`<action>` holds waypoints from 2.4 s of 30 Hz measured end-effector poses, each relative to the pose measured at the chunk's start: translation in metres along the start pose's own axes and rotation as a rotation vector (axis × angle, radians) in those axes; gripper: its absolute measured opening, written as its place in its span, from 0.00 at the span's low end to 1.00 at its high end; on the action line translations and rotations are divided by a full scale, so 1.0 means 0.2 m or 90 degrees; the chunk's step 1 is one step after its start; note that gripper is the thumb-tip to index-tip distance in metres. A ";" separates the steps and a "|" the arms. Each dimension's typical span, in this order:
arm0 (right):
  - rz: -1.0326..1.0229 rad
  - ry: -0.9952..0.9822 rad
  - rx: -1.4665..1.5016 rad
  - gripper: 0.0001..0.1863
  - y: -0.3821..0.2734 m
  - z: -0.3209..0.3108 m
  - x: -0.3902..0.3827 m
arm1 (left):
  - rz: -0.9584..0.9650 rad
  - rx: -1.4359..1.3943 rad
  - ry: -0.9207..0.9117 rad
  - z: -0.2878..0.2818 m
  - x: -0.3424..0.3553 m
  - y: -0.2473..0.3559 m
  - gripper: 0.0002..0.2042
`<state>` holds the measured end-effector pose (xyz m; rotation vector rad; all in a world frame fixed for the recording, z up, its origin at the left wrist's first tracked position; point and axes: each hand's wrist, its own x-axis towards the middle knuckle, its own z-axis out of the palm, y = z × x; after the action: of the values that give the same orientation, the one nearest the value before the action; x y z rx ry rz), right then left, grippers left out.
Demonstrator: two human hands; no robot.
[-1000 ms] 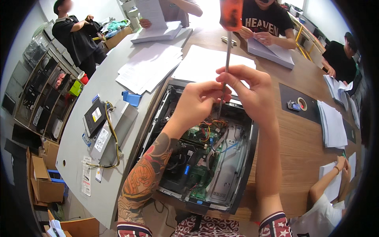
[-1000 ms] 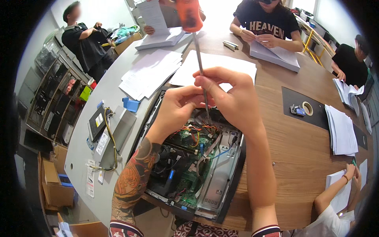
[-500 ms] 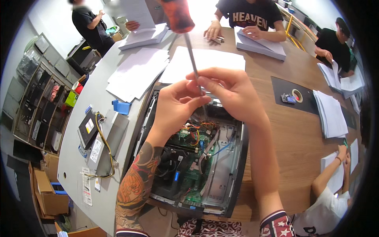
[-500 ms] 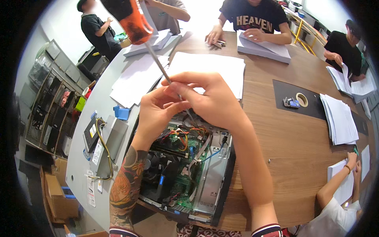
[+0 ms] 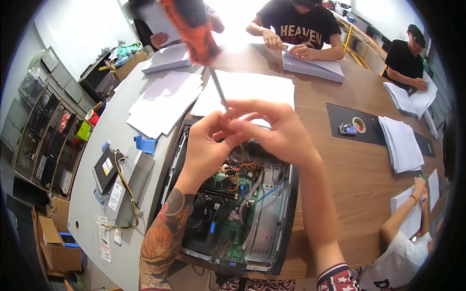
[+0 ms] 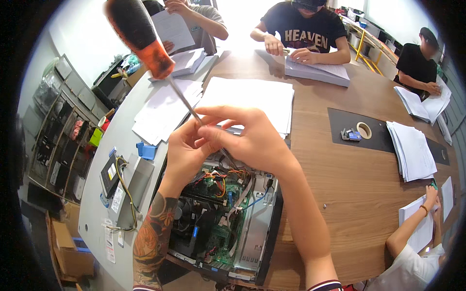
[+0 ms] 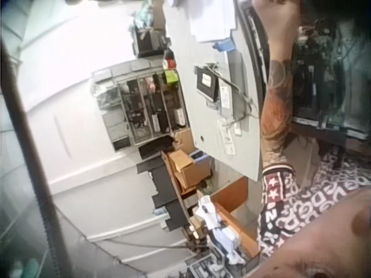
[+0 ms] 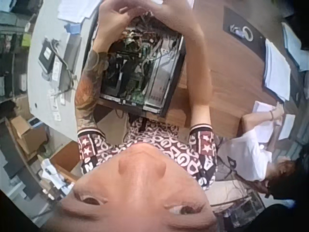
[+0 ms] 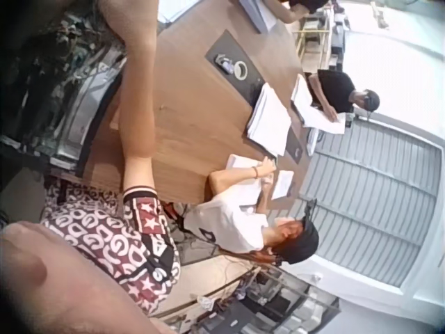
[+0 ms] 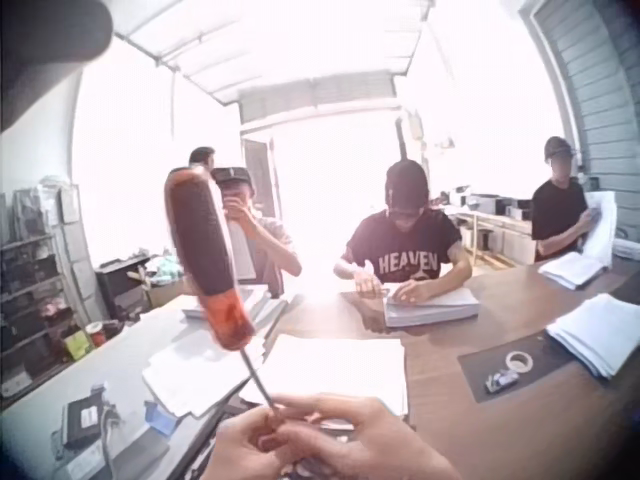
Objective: The person uses a screwdriver to unscrew and remove small screws from the internal components of an open computer case on a table.
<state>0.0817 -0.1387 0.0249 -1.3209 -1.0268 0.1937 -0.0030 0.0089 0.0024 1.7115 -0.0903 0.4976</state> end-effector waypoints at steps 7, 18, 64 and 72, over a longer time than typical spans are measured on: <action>-0.117 0.063 -0.170 0.11 -0.01 0.02 0.01 | 0.011 0.043 0.021 -0.03 0.01 0.00 0.08; -0.081 0.067 -0.177 0.07 -0.06 -0.14 -0.03 | -0.013 0.012 -0.250 0.07 0.08 0.02 0.11; -0.070 0.042 -0.206 0.06 -0.12 -0.24 -0.06 | -0.240 0.051 0.019 -0.57 -0.35 -0.19 0.41; -0.023 0.089 -0.184 0.05 -0.19 -0.24 -0.12 | -0.134 0.144 -0.010 -0.66 -0.39 -0.30 0.36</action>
<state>0.0863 -0.2002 0.0499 -1.5524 -0.9841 -0.0769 -0.0906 0.1309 -0.0659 1.9207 0.1380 0.3471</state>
